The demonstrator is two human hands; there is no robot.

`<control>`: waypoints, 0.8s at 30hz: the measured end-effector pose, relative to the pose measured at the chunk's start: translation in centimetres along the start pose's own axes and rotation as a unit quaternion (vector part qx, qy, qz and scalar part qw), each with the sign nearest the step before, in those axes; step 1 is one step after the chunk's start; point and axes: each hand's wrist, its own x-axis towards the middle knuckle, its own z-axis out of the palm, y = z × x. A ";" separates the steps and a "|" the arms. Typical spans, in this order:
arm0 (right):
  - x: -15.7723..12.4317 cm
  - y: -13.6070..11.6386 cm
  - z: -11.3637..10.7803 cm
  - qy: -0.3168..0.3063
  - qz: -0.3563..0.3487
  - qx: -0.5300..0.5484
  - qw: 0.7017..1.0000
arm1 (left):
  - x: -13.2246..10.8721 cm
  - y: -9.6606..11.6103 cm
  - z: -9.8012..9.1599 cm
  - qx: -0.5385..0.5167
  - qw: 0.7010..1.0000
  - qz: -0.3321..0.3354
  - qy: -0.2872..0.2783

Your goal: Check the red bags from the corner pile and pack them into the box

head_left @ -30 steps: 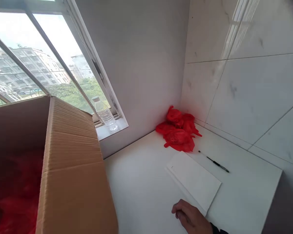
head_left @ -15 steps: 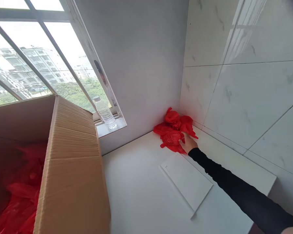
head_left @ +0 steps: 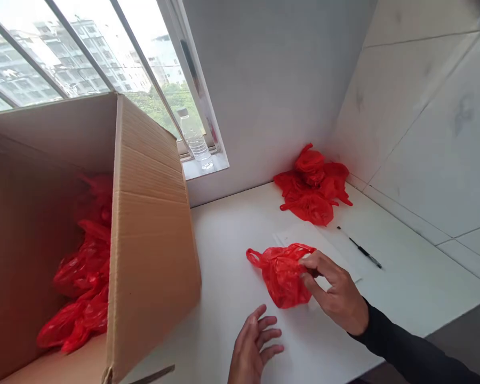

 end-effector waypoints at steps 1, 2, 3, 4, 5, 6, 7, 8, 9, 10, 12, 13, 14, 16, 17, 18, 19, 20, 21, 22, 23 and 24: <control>-1.6 -0.6 0.3 -0.036 -0.020 0.016 0.999 | 0.5 -0.6 0.4 -0.049 0.999 -0.004 -0.010; -2.9 -1.0 0.5 -0.075 -0.037 0.025 0.996 | 0.7 -1.1 0.6 -0.085 0.996 0.007 -0.002; -4.0 -1.1 0.6 -0.113 -0.049 0.026 0.992 | 0.8 -1.6 0.7 -0.110 0.994 0.022 0.010; -4.8 -1.0 0.5 -0.144 -0.053 0.023 0.988 | 0.7 -1.9 0.7 -0.118 0.992 0.041 0.030; -5.4 -0.7 0.4 -0.172 -0.047 0.018 0.984 | 0.5 -2.3 0.5 -0.119 0.990 0.057 0.053; -5.6 -0.4 0.2 -0.193 -0.032 0.013 0.981 | 0.2 -2.5 0.3 -0.117 0.988 0.067 0.072; -5.7 -0.1 0.0 -0.204 -0.014 0.007 0.979 | 0.0 -2.8 0.1 -0.113 0.987 0.074 0.086; -5.6 0.1 -0.2 -0.201 0.004 0.002 0.980 | -0.3 -3.0 -0.2 -0.108 0.986 0.081 0.098; -5.3 0.2 -0.3 -0.188 0.018 -0.002 0.982 | -0.5 -3.2 -0.4 -0.101 0.985 0.089 0.107; -5.0 0.2 -0.2 -0.172 0.024 -0.006 0.985 | -0.6 -3.4 -0.6 -0.093 0.984 0.098 0.114; -4.4 0.0 0.3 -0.156 0.018 -0.010 0.988 | -0.7 -3.8 -0.9 -0.076 0.983 0.114 0.124; -4.2 -0.3 0.8 -0.168 0.015 -0.009 0.986 | -0.8 -4.1 -0.9 -0.067 0.982 0.122 0.128; -4.0 -0.5 1.5 -0.190 0.014 -0.008 0.982 | -0.9 -4.3 -0.9 -0.059 0.981 0.130 0.131; -3.8 -0.8 2.9 -0.247 0.014 -0.019 0.969 | -1.2 -4.7 -0.7 -0.045 0.979 0.141 0.138; -3.8 -0.8 3.6 -0.270 0.016 -0.033 0.962 | -1.4 -4.8 -0.5 -0.027 0.978 0.147 0.143; -3.8 -0.8 4.1 -0.288 0.017 -0.050 0.956 | -1.6 -5.0 -0.3 -0.003 0.977 0.152 0.150; -3.8 -0.7 4.6 -0.302 0.015 -0.066 0.951 | -1.9 -5.1 -0.2 0.025 0.975 0.157 0.158; -3.8 -0.6 4.8 -0.311 0.012 -0.077 0.947 | -2.2 -5.1 -0.1 0.054 0.971 0.160 0.167; -3.8 -0.5 4.9 -0.317 0.007 -0.082 0.945 | -2.5 -5.1 -0.2 0.080 0.967 0.164 0.176; -3.8 -0.5 4.8 -0.319 0.000 -0.082 0.944 | -2.7 -5.1 -0.5 0.098 0.963 0.169 0.186; -3.8 -0.4 4.6 -0.319 -0.008 -0.077 0.945 | -2.9 -5.0 -0.9 0.110 0.958 0.177 0.196; -3.8 -0.3 4.3 -0.318 -0.017 -0.071 0.945 | -3.0 -4.8 -1.5 0.126 0.951 0.191 0.206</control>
